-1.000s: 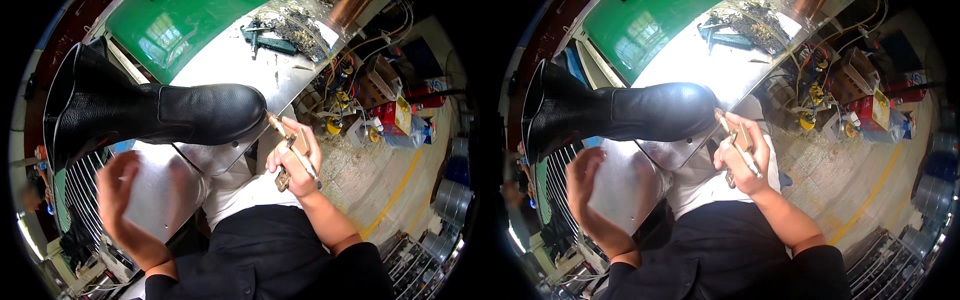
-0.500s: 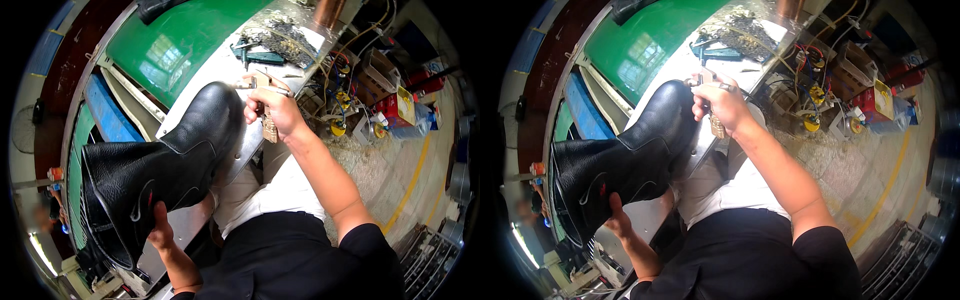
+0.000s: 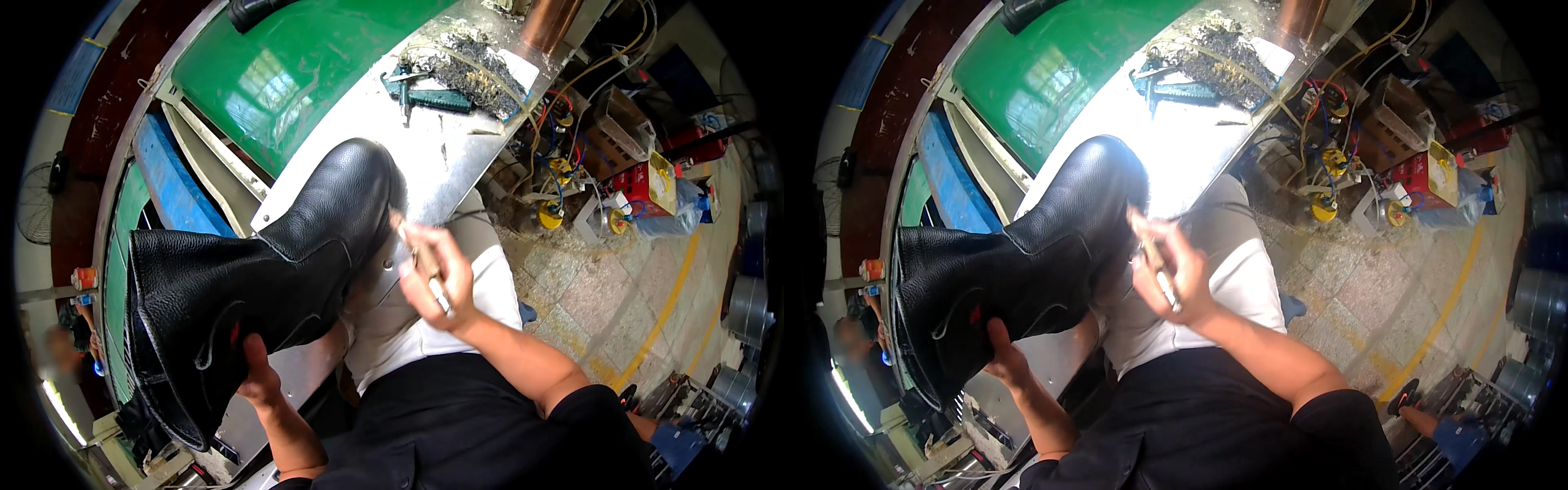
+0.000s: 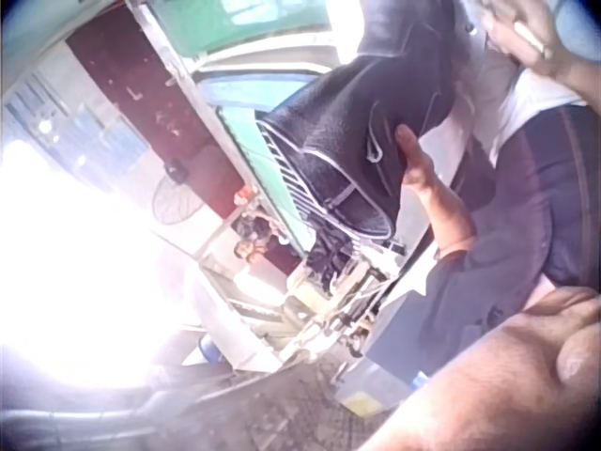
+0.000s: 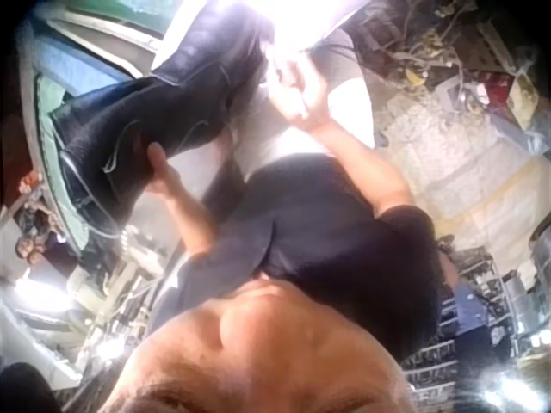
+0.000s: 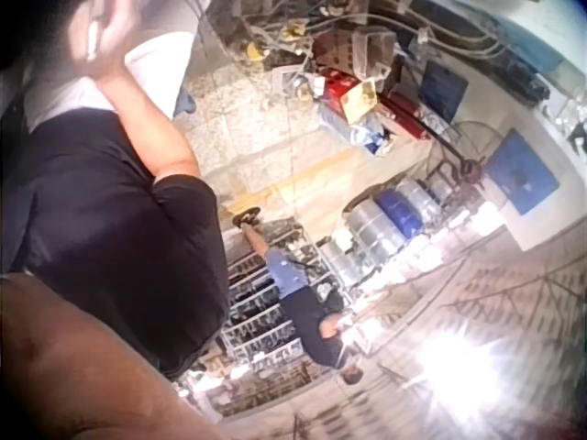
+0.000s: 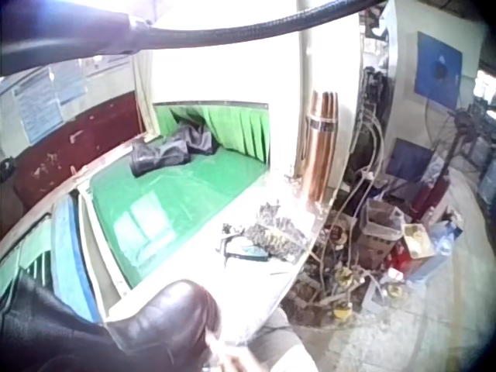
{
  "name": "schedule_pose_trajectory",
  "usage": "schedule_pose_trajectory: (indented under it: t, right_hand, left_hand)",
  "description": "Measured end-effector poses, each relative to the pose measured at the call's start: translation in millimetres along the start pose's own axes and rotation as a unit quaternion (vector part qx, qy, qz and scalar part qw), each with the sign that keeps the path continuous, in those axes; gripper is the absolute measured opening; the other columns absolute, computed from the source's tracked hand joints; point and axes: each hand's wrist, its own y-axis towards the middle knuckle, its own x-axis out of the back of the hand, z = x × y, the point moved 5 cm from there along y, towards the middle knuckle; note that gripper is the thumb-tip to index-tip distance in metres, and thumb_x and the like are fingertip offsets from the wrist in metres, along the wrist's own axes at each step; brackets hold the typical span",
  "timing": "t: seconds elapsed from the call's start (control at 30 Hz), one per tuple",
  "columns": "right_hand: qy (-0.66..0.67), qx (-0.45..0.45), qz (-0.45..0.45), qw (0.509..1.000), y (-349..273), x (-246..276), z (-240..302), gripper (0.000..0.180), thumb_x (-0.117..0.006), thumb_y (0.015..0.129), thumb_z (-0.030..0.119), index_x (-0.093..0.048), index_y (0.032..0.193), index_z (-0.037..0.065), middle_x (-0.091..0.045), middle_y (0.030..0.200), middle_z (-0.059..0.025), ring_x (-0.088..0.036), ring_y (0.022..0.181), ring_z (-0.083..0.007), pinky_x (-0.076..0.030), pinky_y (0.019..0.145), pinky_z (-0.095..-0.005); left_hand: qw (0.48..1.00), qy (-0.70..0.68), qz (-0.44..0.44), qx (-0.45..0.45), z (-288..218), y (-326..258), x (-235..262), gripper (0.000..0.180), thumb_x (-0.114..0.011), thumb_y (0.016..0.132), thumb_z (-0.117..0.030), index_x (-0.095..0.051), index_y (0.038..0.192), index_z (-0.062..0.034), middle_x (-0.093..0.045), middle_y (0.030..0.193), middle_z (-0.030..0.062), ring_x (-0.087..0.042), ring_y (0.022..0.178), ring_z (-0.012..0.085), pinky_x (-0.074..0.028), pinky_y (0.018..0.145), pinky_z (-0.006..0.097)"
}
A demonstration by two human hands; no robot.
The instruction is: The person uses a handheld applicator tool to treat the surface and edges of black leather boots and then places them onto a conveyor belt.
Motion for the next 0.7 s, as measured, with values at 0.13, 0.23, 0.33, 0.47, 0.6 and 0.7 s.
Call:
schedule_pose_trajectory:
  t: [0.13,0.23,0.33,0.47,0.6,0.7]
  right_hand:
    - [0.088,-0.086,0.119,0.985,-19.2,5.1,3.1,0.044,-0.058,0.090,0.001,-0.048,0.133,-0.003,-0.065,0.082,-0.0084,-0.063,0.070,-0.0104,-0.051,0.064,-0.0257]
    - [0.197,-0.045,0.061,0.978,0.6,21.8,-13.0,0.045,-0.054,0.093,0.007,-0.043,0.136,-0.004,-0.061,0.077,-0.0119,-0.063,0.067,-0.0189,-0.054,0.063,-0.0339]
    - [0.147,0.002,0.028,0.989,61.6,30.4,-23.4,0.045,-0.055,0.091,0.008,-0.045,0.133,-0.006,-0.062,0.079,-0.0130,-0.063,0.069,-0.0189,-0.055,0.064,-0.0340]
    - [0.159,0.004,-0.052,0.986,126.4,32.4,-28.1,0.049,-0.056,0.087,0.005,-0.047,0.134,-0.006,-0.064,0.088,-0.0122,-0.063,0.070,-0.0158,-0.056,0.067,-0.0309]
    - [0.115,0.035,-0.090,0.989,119.2,59.7,-45.0,0.041,-0.059,0.089,0.009,-0.054,0.129,0.001,-0.062,0.076,-0.0029,-0.062,0.069,-0.0117,-0.051,0.068,-0.0278]
    - [0.087,0.012,-0.021,0.996,125.2,15.5,-57.7,0.039,-0.056,0.093,0.011,-0.052,0.132,0.005,-0.058,0.079,-0.0044,-0.059,0.072,-0.0134,-0.048,0.072,-0.0307]
  left_hand:
    - [0.999,0.008,0.010,0.033,4.1,-4.3,3.2,0.045,-0.068,0.093,-0.018,-0.056,0.130,0.0046,-0.060,0.127,0.0134,-0.057,0.113,0.0233,-0.042,0.104,0.036]
    - [0.999,0.009,0.020,0.046,10.3,-2.8,10.8,0.046,-0.068,0.092,-0.018,-0.056,0.129,0.0045,-0.060,0.126,0.0137,-0.056,0.114,0.0235,-0.042,0.103,0.037]
    - [0.998,0.017,-0.008,0.065,30.6,2.9,26.1,0.048,-0.069,0.091,-0.018,-0.054,0.130,0.0038,-0.059,0.125,0.0133,-0.056,0.113,0.0233,-0.042,0.103,0.038]
    - [0.981,-0.102,-0.103,0.128,82.8,29.1,32.1,0.052,-0.069,0.092,-0.024,-0.050,0.132,0.0032,-0.059,0.124,0.0122,-0.056,0.112,0.0222,-0.044,0.102,0.041]
    - [0.918,-0.190,-0.141,0.319,98.1,95.6,23.4,0.053,-0.065,0.095,-0.037,-0.054,0.130,0.0019,-0.059,0.122,0.0121,-0.056,0.110,0.0196,-0.043,0.101,0.037]
    - [0.958,-0.070,-0.129,0.245,85.6,164.3,32.9,0.043,-0.063,0.095,-0.030,-0.057,0.124,0.0015,-0.062,0.116,0.0129,-0.058,0.104,0.0210,-0.046,0.094,0.037]
